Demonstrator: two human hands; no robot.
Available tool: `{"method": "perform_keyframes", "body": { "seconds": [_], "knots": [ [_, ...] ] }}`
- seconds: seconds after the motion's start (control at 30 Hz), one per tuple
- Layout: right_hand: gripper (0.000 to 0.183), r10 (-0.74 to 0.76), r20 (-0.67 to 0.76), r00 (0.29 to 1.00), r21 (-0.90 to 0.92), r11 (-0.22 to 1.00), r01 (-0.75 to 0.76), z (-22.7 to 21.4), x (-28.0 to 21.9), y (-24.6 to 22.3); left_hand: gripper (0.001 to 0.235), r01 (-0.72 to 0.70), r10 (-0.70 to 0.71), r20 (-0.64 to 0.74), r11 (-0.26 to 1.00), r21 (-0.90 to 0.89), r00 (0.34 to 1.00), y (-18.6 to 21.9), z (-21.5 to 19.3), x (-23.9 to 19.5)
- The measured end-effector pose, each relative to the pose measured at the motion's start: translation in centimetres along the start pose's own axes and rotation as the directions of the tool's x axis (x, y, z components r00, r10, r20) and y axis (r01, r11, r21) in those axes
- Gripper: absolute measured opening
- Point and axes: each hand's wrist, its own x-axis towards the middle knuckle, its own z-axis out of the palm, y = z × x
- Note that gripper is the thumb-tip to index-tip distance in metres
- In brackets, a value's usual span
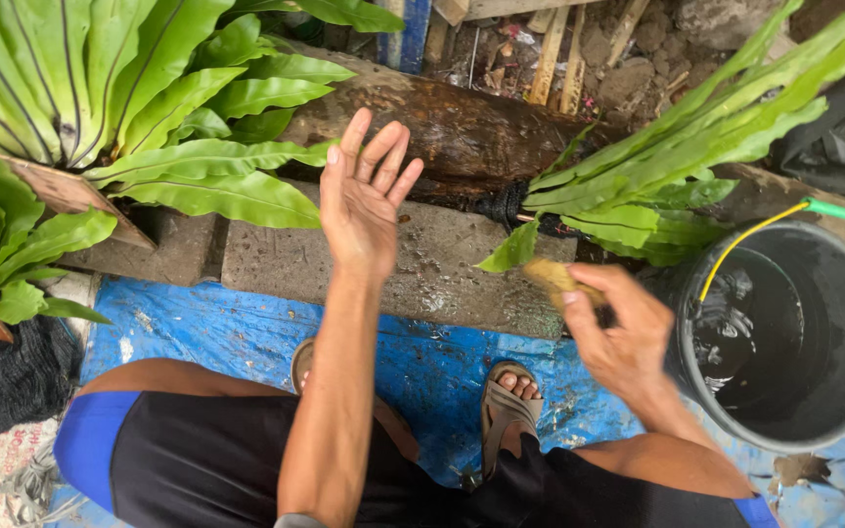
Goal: The person sits on a blue tarp and cleans the leaves of a large green plant attached to a log. They repeatedly dip their hands into a black bucket of water and wipe the leaves, then rinse their hands in the bucket.
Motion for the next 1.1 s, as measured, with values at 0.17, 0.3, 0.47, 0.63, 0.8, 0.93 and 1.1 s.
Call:
{"method": "perform_keyframes", "body": {
  "seconds": [0.17, 0.3, 0.47, 0.63, 0.8, 0.93, 1.1],
  "knots": [
    [0.04, 0.721, 0.522, 0.455, 0.623, 0.042, -0.781, 7.5, -6.0, 8.1, 0.063, 0.182, -0.412, 0.184, 0.703, 0.688, 0.893, -0.9, 2.1, -0.2],
    [0.033, 0.613, 0.672, 0.417, 0.699, -0.337, -0.631, 11.6, -4.7, 12.6, 0.062, 0.119, -0.67, 0.183, 0.378, 0.918, 0.719, -1.7, 5.1, -0.7],
    [0.037, 0.543, 0.569, 0.618, 0.801, -0.534, -0.27, 11.8, -0.8, 12.6, 0.052, 0.067, -0.699, 0.18, 0.31, 0.948, 0.692, -0.9, 7.6, -1.7],
    [0.034, 0.621, 0.596, 0.509, 0.801, -0.505, -0.322, 11.1, 1.2, 10.2, 0.042, 0.089, -0.694, 0.114, 0.25, 0.964, 0.711, -0.8, 8.0, -2.7],
    [0.026, 0.617, 0.551, 0.562, 0.833, -0.449, -0.324, 9.9, 1.3, 8.6, 0.041, 0.228, -0.726, 0.162, 0.408, 0.884, 0.668, -1.8, 7.0, -2.1],
    [0.022, 0.631, 0.551, 0.546, 0.832, -0.469, -0.297, 9.0, 1.6, 7.3, 0.038, 0.2, -0.686, 0.207, 0.464, 0.863, 0.698, -3.0, 5.8, -1.6],
    [0.019, 0.671, 0.563, 0.483, 0.824, -0.498, -0.268, 8.5, 2.2, 5.6, 0.032, 0.121, -0.483, 0.243, 0.607, 0.785, 0.841, -5.1, 4.9, 0.0]
  ]
}}
